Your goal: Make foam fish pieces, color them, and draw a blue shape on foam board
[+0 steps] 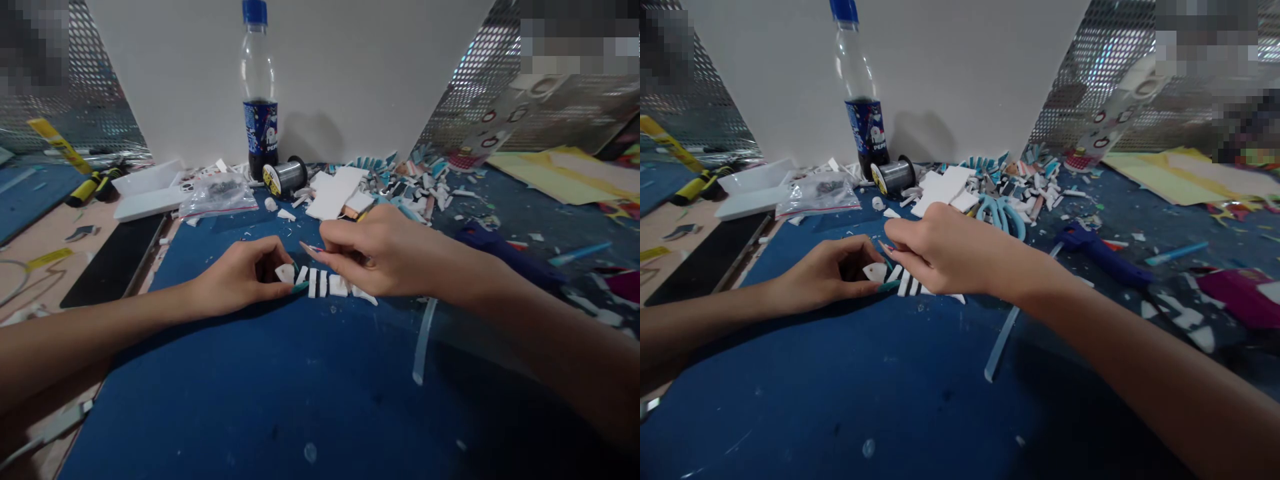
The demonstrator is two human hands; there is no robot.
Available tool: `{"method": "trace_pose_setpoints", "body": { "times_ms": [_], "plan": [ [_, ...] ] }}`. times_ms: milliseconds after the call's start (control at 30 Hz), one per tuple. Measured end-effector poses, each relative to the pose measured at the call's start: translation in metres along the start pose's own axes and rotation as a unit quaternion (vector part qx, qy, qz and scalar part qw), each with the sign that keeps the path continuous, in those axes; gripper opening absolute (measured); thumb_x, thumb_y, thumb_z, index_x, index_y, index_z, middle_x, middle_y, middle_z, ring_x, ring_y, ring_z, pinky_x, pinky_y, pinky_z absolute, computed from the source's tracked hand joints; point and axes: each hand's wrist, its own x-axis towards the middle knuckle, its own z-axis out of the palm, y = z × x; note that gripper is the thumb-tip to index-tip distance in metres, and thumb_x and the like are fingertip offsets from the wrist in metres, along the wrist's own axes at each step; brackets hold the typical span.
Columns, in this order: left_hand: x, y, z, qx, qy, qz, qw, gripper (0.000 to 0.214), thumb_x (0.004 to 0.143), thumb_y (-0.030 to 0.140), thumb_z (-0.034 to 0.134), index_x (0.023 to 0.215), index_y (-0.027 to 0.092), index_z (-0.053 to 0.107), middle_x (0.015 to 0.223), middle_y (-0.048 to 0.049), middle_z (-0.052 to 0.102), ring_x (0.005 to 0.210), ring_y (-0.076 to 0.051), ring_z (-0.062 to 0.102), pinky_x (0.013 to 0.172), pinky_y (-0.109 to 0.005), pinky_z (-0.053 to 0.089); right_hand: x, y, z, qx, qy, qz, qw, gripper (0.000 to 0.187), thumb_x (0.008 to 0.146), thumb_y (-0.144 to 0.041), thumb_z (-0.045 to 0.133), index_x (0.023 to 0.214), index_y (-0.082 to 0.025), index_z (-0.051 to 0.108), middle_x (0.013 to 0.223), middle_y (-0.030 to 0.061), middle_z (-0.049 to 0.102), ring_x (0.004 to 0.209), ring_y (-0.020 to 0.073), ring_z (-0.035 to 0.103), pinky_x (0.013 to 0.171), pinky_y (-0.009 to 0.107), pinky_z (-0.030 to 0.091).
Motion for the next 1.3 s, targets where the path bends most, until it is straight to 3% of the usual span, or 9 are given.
{"method": "trace_pose_setpoints", "body": {
  "times_ms": [533,667,767,833,867,967,1033,1100,1300],
  "plan": [
    [0.000,0.000,0.000,-0.003,-0.004,-0.001,1.000,0.021,0.073,0.026,0.068,0.085,0.016,0.054,0.059,0.0061,0.049,0.052,-0.007,0.046,0.045,-0.018,0.034,0.002,-0.002,0.000,-0.004,-0.042,0.002,0.999,0.025,0.083,-0.018,0.055,0.062,-0.020,0.042,0.044,-0.0074,0.024,0.038,0.0058,0.017,0.047,0.029,0.013],
    [0.000,0.001,0.000,-0.018,0.010,-0.003,1.000,0.022,0.073,0.027,0.068,0.086,0.016,0.053,0.059,0.0061,0.049,0.053,-0.007,0.047,0.046,-0.017,0.036,0.002,0.000,0.003,-0.011,0.033,0.028,0.999,0.027,0.082,-0.023,0.057,0.060,-0.020,0.042,0.043,-0.0068,0.029,0.037,0.0059,0.023,0.043,0.026,0.015],
    [-0.001,0.001,0.000,-0.063,0.027,-0.017,0.998,0.027,0.073,0.031,0.069,0.088,0.016,0.053,0.064,0.0041,0.055,0.055,-0.008,0.052,0.049,-0.018,0.041,0.004,-0.002,0.009,0.104,0.109,0.119,0.981,0.027,0.083,-0.027,0.058,0.061,-0.020,0.044,0.042,-0.0054,0.042,0.036,0.0068,0.039,0.039,0.022,0.024],
    [-0.001,0.000,0.000,-0.080,0.035,-0.019,0.996,0.030,0.072,0.033,0.070,0.090,0.015,0.054,0.067,0.0026,0.059,0.057,-0.009,0.054,0.051,-0.019,0.043,0.007,-0.004,0.013,0.262,0.131,0.220,0.931,0.026,0.083,-0.030,0.059,0.063,-0.019,0.047,0.043,-0.0037,0.050,0.036,0.0084,0.047,0.035,0.021,0.029],
    [-0.001,-0.001,0.000,-0.084,0.038,-0.015,0.996,0.030,0.071,0.033,0.071,0.090,0.015,0.055,0.068,0.0020,0.060,0.058,-0.010,0.055,0.052,-0.020,0.044,0.009,-0.004,0.016,0.351,0.134,0.274,0.885,0.025,0.084,-0.030,0.058,0.063,-0.019,0.048,0.043,-0.0032,0.051,0.034,0.0082,0.047,0.032,0.020,0.029],
    [0.000,-0.004,0.000,-0.099,0.042,0.003,0.994,0.030,0.070,0.031,0.072,0.090,0.015,0.056,0.067,0.0015,0.060,0.058,-0.010,0.056,0.053,-0.021,0.045,0.014,-0.006,0.023,0.582,0.117,0.392,0.703,0.026,0.087,-0.023,0.052,0.062,-0.015,0.052,0.040,-0.0050,0.046,0.028,0.0031,0.038,0.026,0.015,0.024],
    [0.001,-0.004,0.000,-0.111,0.043,0.011,0.993,0.029,0.070,0.029,0.072,0.090,0.015,0.056,0.065,0.0013,0.061,0.057,-0.010,0.056,0.055,-0.022,0.046,0.016,-0.006,0.029,0.671,0.110,0.414,0.606,0.023,0.088,-0.021,0.052,0.066,-0.013,0.055,0.041,-0.0071,0.043,0.028,0.0001,0.034,0.025,0.011,0.023],
    [0.002,-0.005,0.000,-0.114,0.043,0.019,0.992,0.028,0.070,0.028,0.072,0.089,0.015,0.057,0.064,0.0010,0.061,0.057,-0.011,0.056,0.055,-0.022,0.046,0.016,-0.008,0.034,0.703,0.117,0.409,0.571,0.020,0.085,-0.024,0.058,0.068,-0.014,0.055,0.045,-0.0075,0.045,0.029,-0.0006,0.035,0.026,0.010,0.025],
    [0.001,-0.006,0.000,-0.143,0.039,0.007,0.989,0.029,0.067,0.028,0.074,0.085,0.014,0.056,0.075,-0.0017,0.063,0.066,-0.013,0.058,0.063,-0.025,0.047,0.010,-0.013,0.047,0.634,0.127,0.304,0.700,0.030,0.075,-0.032,0.069,0.062,-0.018,0.046,0.049,-0.0044,0.060,0.030,0.0065,0.048,0.024,0.015,0.034]
  ]
}}
